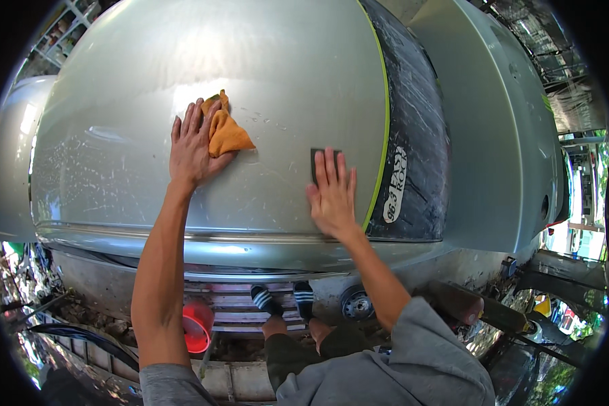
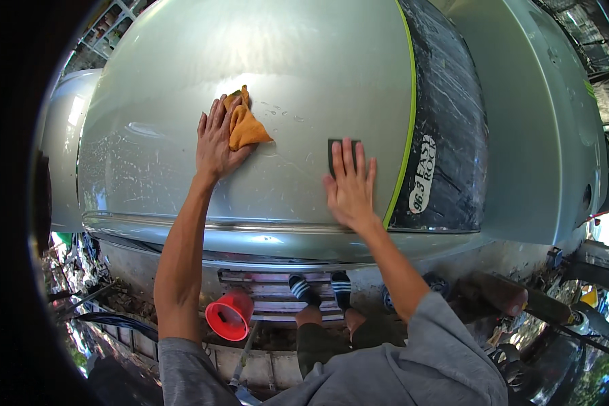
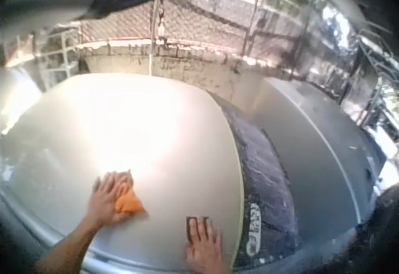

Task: Sanding and smoothing the surface of a car using sandpaper and water.

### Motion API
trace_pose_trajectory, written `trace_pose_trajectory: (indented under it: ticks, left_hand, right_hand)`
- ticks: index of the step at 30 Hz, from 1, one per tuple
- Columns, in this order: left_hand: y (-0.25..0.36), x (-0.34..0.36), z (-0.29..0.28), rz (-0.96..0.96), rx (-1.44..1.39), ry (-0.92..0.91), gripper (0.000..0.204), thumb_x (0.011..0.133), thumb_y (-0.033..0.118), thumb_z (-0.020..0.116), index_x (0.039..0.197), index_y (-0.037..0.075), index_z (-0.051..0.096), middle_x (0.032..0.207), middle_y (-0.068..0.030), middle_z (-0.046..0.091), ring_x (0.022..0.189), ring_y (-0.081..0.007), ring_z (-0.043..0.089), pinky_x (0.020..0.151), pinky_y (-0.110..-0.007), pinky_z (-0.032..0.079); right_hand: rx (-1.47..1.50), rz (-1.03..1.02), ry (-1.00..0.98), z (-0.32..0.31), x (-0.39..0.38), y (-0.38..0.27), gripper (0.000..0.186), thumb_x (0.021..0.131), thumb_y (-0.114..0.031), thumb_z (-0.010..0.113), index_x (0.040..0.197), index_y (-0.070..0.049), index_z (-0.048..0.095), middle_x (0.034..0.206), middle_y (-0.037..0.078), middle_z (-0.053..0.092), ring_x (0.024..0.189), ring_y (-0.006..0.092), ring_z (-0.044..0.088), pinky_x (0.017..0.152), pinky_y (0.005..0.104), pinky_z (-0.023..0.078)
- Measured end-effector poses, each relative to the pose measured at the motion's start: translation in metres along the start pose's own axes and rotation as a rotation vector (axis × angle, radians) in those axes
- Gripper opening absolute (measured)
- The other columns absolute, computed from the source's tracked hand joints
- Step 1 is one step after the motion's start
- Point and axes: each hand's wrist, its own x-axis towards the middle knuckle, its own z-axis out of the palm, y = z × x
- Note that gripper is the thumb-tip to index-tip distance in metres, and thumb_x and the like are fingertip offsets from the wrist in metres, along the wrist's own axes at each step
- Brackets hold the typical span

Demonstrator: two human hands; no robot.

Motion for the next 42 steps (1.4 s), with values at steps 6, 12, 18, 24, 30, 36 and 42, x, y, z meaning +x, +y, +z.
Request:
trace_pose_trajectory:
  ticks: [6, 12, 18, 24, 30, 36, 42]
  left_hand:
    - [0.013, 0.009, 0.012, 0.017, -0.068, 0.045, 0.097, 0.071, 0.062, 0.061, 0.154, 0.027, 0.023, 0.158, -0.0108, 0.023, 0.147, -0.0279, 0.019, 0.120, -0.046, 0.010]
    - [0.001, 0.005, -0.007, -0.026, -0.034, -0.010, 0.097, 0.072, 0.062, 0.061, 0.154, 0.025, 0.023, 0.159, -0.0104, 0.023, 0.147, -0.0270, 0.019, 0.120, -0.046, 0.010]
    - [0.003, 0.001, 0.003, -0.003, -0.053, 0.009, 0.097, 0.072, 0.060, 0.061, 0.153, 0.024, 0.024, 0.158, -0.0109, 0.023, 0.147, -0.0273, 0.019, 0.119, -0.045, 0.010]
    - [0.013, 0.008, 0.001, 0.000, -0.082, 0.000, 0.099, 0.070, 0.056, 0.063, 0.154, 0.021, 0.024, 0.158, -0.0120, 0.024, 0.147, -0.0276, 0.019, 0.119, -0.046, 0.010]
    - [-0.007, 0.003, -0.011, 0.014, -0.060, 0.037, 0.096, 0.071, 0.056, 0.062, 0.153, 0.021, 0.025, 0.158, -0.0133, 0.025, 0.147, -0.0290, 0.021, 0.119, -0.045, 0.009]
    - [0.007, 0.007, 0.004, 0.038, -0.089, 0.022, 0.096, 0.071, 0.055, 0.062, 0.153, 0.020, 0.025, 0.158, -0.0129, 0.025, 0.147, -0.0288, 0.020, 0.120, -0.044, 0.009]
    - [-0.004, 0.001, 0.000, 0.055, -0.074, 0.022, 0.096, 0.072, 0.053, 0.060, 0.153, 0.016, 0.025, 0.158, -0.0120, 0.024, 0.147, -0.0286, 0.019, 0.120, -0.045, 0.009]
  right_hand:
    - [-0.028, 0.033, 0.074, -0.004, 0.096, 0.029, 0.061, 0.099, -0.036, 0.039, 0.152, -0.009, 0.024, 0.159, 0.014, 0.019, 0.146, 0.0363, 0.016, 0.115, 0.0601, 0.008]
    - [-0.018, 0.028, -0.009, -0.005, 0.042, 0.018, 0.059, 0.101, -0.036, 0.035, 0.153, -0.012, 0.022, 0.160, 0.011, 0.018, 0.147, 0.0348, 0.016, 0.116, 0.0584, 0.008]
    - [-0.034, 0.056, 0.072, 0.005, 0.057, 0.033, 0.060, 0.101, -0.036, 0.035, 0.154, -0.012, 0.020, 0.161, 0.010, 0.016, 0.148, 0.0320, 0.013, 0.116, 0.0587, 0.006]
    - [0.015, 0.117, 0.040, -0.017, 0.118, 0.070, 0.062, 0.099, -0.034, 0.040, 0.154, -0.014, 0.021, 0.161, 0.010, 0.017, 0.147, 0.0350, 0.015, 0.115, 0.0608, 0.006]
    - [0.045, 0.055, 0.034, -0.005, 0.035, 0.047, 0.058, 0.101, -0.034, 0.037, 0.153, -0.013, 0.024, 0.160, 0.010, 0.019, 0.147, 0.0347, 0.014, 0.116, 0.0589, 0.007]
    - [0.075, 0.165, 0.051, -0.012, 0.098, 0.093, 0.062, 0.099, -0.034, 0.040, 0.155, -0.016, 0.020, 0.161, 0.009, 0.015, 0.148, 0.0339, 0.014, 0.116, 0.0597, 0.006]
    - [0.057, 0.153, 0.079, -0.016, 0.071, 0.089, 0.060, 0.099, -0.036, 0.040, 0.153, -0.013, 0.024, 0.160, 0.010, 0.019, 0.147, 0.0343, 0.016, 0.117, 0.0580, 0.008]
